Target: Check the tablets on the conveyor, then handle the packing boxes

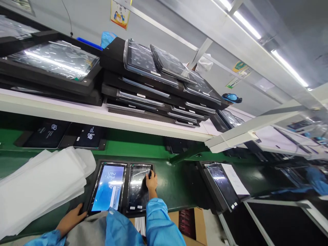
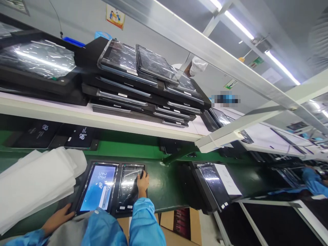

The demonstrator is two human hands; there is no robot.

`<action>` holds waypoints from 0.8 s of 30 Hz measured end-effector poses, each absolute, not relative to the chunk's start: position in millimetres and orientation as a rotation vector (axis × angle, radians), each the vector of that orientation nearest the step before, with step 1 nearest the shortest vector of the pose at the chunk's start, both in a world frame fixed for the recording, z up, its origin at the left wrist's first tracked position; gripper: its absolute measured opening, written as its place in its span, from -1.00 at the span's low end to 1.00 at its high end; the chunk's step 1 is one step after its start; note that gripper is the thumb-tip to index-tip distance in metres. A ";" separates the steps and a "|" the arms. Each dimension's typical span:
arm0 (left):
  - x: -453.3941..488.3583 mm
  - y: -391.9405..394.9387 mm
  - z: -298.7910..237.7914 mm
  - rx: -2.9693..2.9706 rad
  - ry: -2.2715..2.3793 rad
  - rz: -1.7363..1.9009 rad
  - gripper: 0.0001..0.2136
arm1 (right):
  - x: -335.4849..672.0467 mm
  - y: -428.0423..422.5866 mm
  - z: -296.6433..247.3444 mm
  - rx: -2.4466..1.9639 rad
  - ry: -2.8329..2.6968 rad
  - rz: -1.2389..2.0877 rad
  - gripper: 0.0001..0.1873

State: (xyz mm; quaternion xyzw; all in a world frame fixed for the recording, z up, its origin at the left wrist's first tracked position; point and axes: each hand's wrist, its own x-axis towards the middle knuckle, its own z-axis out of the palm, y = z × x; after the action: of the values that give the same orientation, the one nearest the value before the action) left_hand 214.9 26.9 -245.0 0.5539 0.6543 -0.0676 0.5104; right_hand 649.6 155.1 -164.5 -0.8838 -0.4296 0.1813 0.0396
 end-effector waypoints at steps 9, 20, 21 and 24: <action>218.0 27.6 -222.9 1.293 1.588 -0.078 -0.19 | 656.5 158.6 -159.4 -2.670 -1.336 0.660 -0.38; 232.3 38.1 -208.6 1.396 1.544 -0.229 -0.17 | 664.6 161.2 -142.0 -2.419 -1.266 0.716 -0.34; 236.7 40.8 -206.9 1.395 1.563 -0.221 -0.19 | 670.8 156.8 -142.1 -2.293 -1.247 0.733 -0.31; 247.4 54.7 -204.1 1.376 1.622 -0.189 -0.26 | 690.0 141.7 -144.2 -2.131 -1.009 0.734 -0.14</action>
State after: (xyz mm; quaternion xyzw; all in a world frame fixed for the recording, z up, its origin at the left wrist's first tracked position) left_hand 247.4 54.7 -204.1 0.5644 0.6656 -0.0776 0.4821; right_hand 690.0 141.7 -144.2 -0.8147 -0.3858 0.2807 0.3296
